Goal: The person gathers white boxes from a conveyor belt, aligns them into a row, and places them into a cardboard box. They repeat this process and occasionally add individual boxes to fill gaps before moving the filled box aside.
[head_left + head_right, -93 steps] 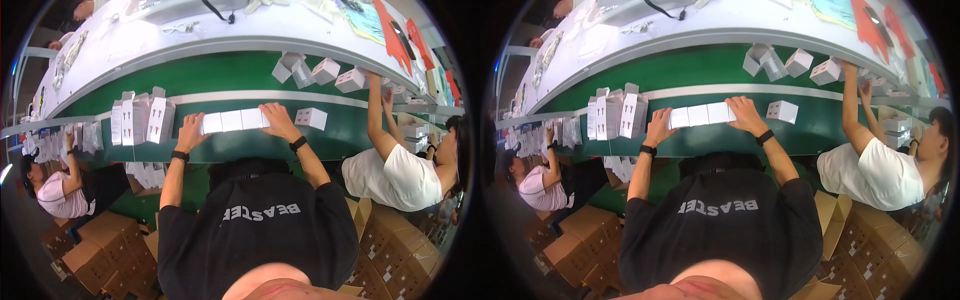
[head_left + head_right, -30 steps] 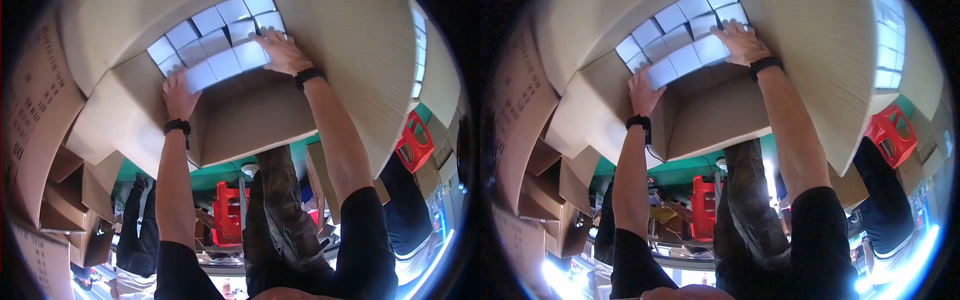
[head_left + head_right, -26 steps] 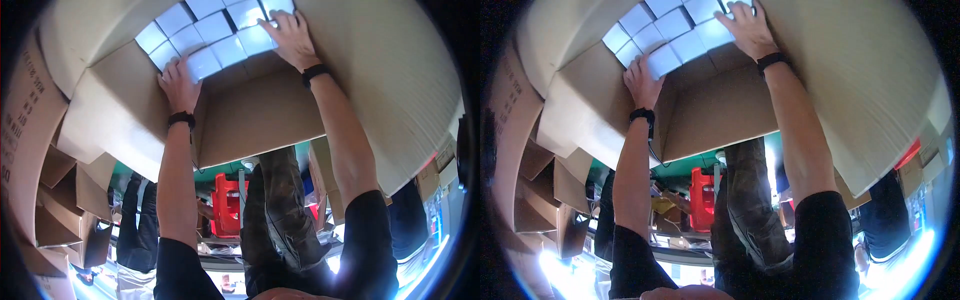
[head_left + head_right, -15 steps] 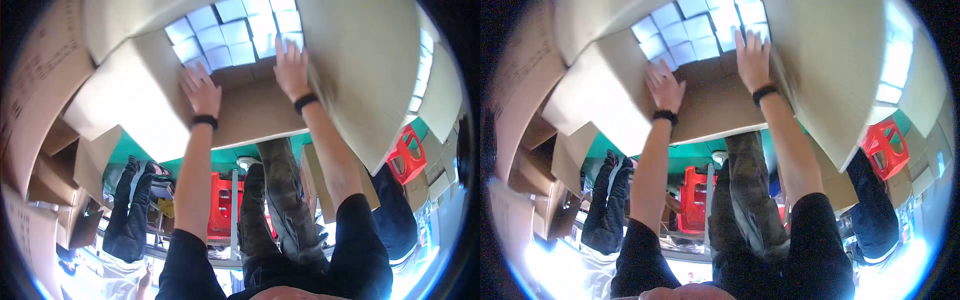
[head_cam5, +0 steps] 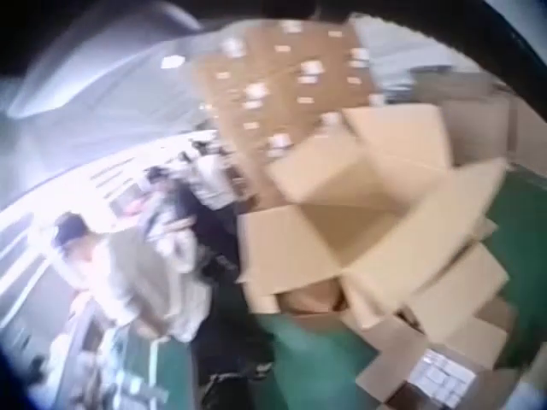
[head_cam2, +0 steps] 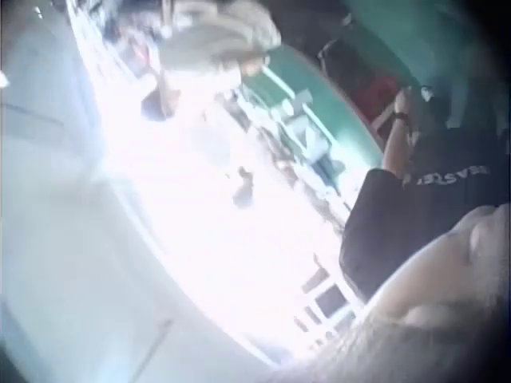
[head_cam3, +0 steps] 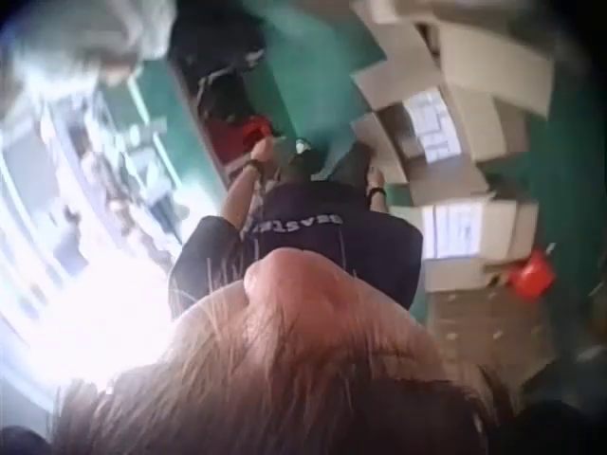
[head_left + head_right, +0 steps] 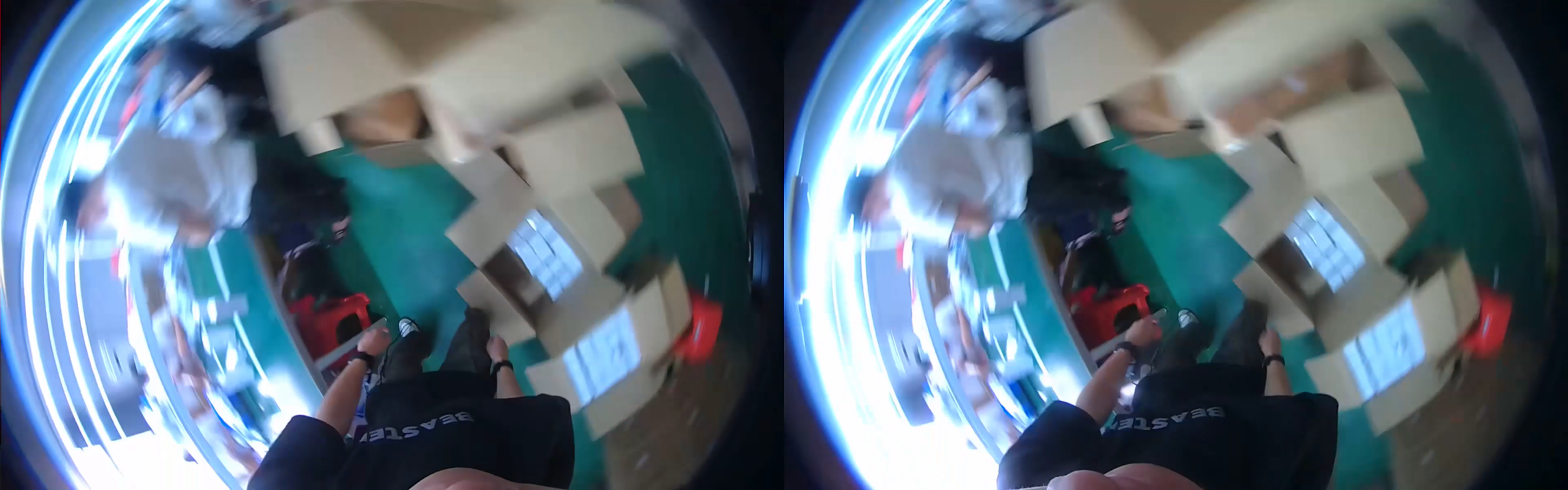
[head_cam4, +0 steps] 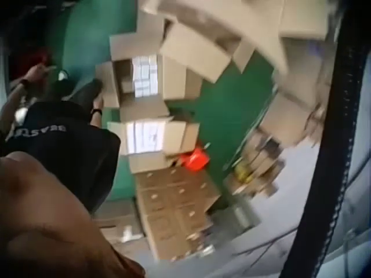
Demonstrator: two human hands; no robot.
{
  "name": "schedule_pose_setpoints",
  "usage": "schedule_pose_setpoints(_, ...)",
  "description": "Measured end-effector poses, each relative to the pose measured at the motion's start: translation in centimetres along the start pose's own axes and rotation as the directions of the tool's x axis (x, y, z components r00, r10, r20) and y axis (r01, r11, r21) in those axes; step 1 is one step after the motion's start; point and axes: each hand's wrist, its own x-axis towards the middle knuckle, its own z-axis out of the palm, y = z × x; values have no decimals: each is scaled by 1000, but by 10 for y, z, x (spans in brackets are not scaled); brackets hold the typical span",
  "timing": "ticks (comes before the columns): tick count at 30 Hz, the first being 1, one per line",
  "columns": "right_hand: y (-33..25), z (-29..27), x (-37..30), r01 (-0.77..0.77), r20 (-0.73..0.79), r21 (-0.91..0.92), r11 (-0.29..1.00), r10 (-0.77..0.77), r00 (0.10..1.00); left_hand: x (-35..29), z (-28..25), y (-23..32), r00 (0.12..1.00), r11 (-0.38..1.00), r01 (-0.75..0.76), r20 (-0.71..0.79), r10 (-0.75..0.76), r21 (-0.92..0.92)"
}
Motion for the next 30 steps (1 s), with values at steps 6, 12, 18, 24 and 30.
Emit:
schedule_pose_setpoints(6,-59,-94,43,214,337,-340,916,-93,937,-121,-20,-142,704,735,4,-520,-484,-678)
schedule_pose_setpoints(12,-131,-27,119,347,284,-476,808,-232,930,-222,122,-229,239,422,284,-362,-901,-861)
schedule_pose_setpoints(18,-328,132,-27,767,667,-397,504,-416,618,-245,188,-260,332,88,430,67,-941,-899)
schedule_pose_setpoints(24,-536,215,-169,998,880,-30,62,-472,56,-222,197,-233,273,157,495,-19,-962,-854)
schedule_pose_setpoints(30,-746,314,-323,895,739,248,-371,-525,-423,-229,185,-220,209,103,452,-7,-978,-886)
